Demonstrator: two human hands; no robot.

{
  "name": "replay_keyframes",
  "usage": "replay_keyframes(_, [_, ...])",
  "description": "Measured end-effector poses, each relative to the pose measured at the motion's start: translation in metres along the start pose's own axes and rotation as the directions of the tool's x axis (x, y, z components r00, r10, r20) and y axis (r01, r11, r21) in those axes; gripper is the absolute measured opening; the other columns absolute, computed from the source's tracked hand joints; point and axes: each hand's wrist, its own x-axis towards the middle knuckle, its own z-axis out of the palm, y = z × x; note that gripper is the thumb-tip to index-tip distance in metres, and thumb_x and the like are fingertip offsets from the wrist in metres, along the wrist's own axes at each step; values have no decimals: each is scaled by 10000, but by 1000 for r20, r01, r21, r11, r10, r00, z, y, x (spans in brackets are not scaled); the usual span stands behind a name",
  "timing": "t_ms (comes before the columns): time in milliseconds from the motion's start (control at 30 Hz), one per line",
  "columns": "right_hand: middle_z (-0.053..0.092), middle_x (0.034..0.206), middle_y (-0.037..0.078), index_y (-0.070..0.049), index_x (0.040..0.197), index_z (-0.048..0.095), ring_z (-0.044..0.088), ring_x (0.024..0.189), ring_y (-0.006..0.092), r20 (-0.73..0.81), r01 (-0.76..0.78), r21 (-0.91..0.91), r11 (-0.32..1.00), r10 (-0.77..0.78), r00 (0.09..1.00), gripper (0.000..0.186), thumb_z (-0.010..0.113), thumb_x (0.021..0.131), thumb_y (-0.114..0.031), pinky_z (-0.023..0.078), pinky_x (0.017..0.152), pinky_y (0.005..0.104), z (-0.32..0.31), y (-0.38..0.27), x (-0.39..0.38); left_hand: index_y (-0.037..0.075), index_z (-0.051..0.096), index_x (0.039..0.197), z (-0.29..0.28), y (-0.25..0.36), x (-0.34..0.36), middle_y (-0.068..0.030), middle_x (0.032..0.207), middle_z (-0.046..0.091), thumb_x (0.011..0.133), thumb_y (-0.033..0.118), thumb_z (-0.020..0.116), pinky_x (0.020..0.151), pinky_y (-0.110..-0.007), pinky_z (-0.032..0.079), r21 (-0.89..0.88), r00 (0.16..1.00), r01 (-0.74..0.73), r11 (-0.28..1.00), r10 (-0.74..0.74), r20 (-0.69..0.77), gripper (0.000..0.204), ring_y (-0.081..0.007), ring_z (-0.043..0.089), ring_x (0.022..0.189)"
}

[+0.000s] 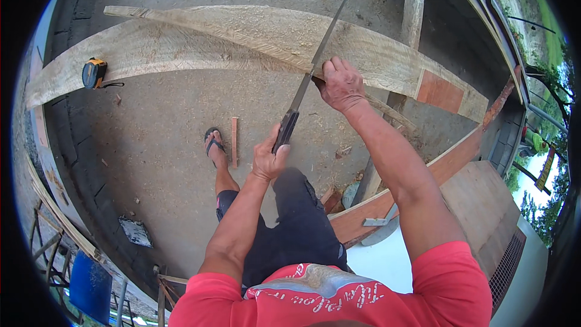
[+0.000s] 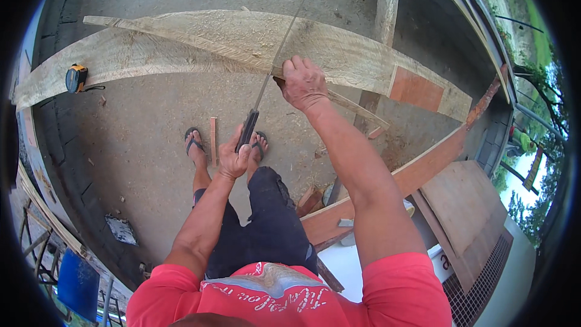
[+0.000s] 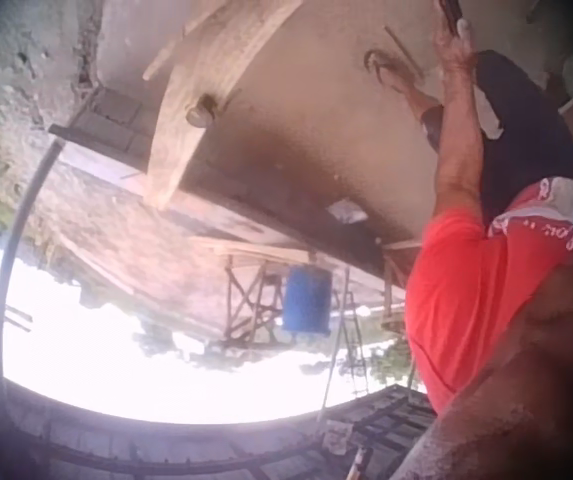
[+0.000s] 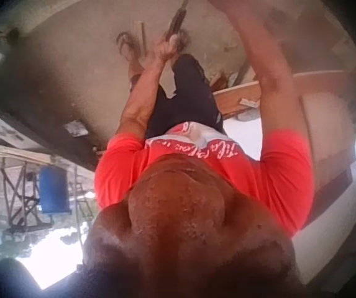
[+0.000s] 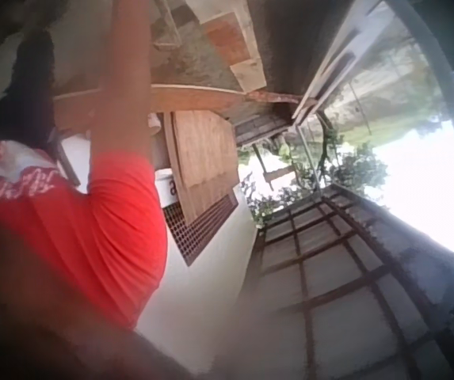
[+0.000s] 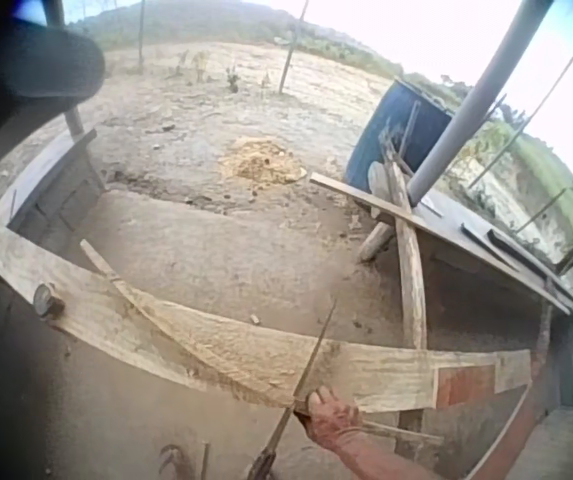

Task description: The person measures and marks a wooden board against a shelf using a pencil and a square ruler. Then, the person cuts the board with a hand saw and fits the cut wooden pieces onto the shelf.

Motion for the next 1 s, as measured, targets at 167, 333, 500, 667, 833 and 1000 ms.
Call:
replay_keyframes(167, [558,889,84,-93,856,547,591,862,278,-10,-35,-30,999,35,999,276,738,712,-232,508,698,416,-22,25,-12,-18,491,1334,-8,-56,-94,-230,1012,673,853,295,576,782,-373,532,50,991,75,996,-80,103,581,-358,690,891])
replay_keyframes(333, [571,886,116,-91,822,572,599,889,301,-94,-2,59,998,8,996,180,642,773,-249,502,742,418,23,4,-2,-44,482,1343,-3,-43,-34,-151,860,670,895,289,491,656,-357,513,16,989,136,991,-137,54,559,-210,617,682])
replay_keyframes(500, [563,911,106,-79,849,566,586,912,301,-89,-67,49,997,71,993,198,650,727,-211,493,783,424,9,23,-18,-40,414,1402,30,-30,-34,-18,690,493,967,431,425,560,-265,394,-7,999,40,999,-40,26,642,-121,445,606])
replay_keyframes(667, [549,903,80,-93,813,548,583,892,273,-177,-51,19,999,53,983,200,643,715,-239,496,732,423,11,18,-15,-54,427,1390,-16,-46,-138,-21,639,456,948,588,412,538,-283,377,-29,990,120,992,-118,83,779,-146,453,589])
replay_keyframes(833, [597,935,123,-61,860,582,608,953,319,-70,-43,121,992,52,996,182,625,734,-186,507,788,449,8,2,-9,-49,428,1393,-39,8,-177,-28,640,478,939,609,409,535,-276,375,53,994,98,994,-101,45,800,-142,460,590])
replay_keyframes(1000, [591,926,126,-60,857,555,625,889,316,-65,50,72,996,-45,997,149,599,785,-182,530,690,446,-14,33,-39,-61,492,1335,-82,12,-207,-192,979,660,938,578,403,671,-356,495,191,968,169,967,-199,153,758,-262,620,755])
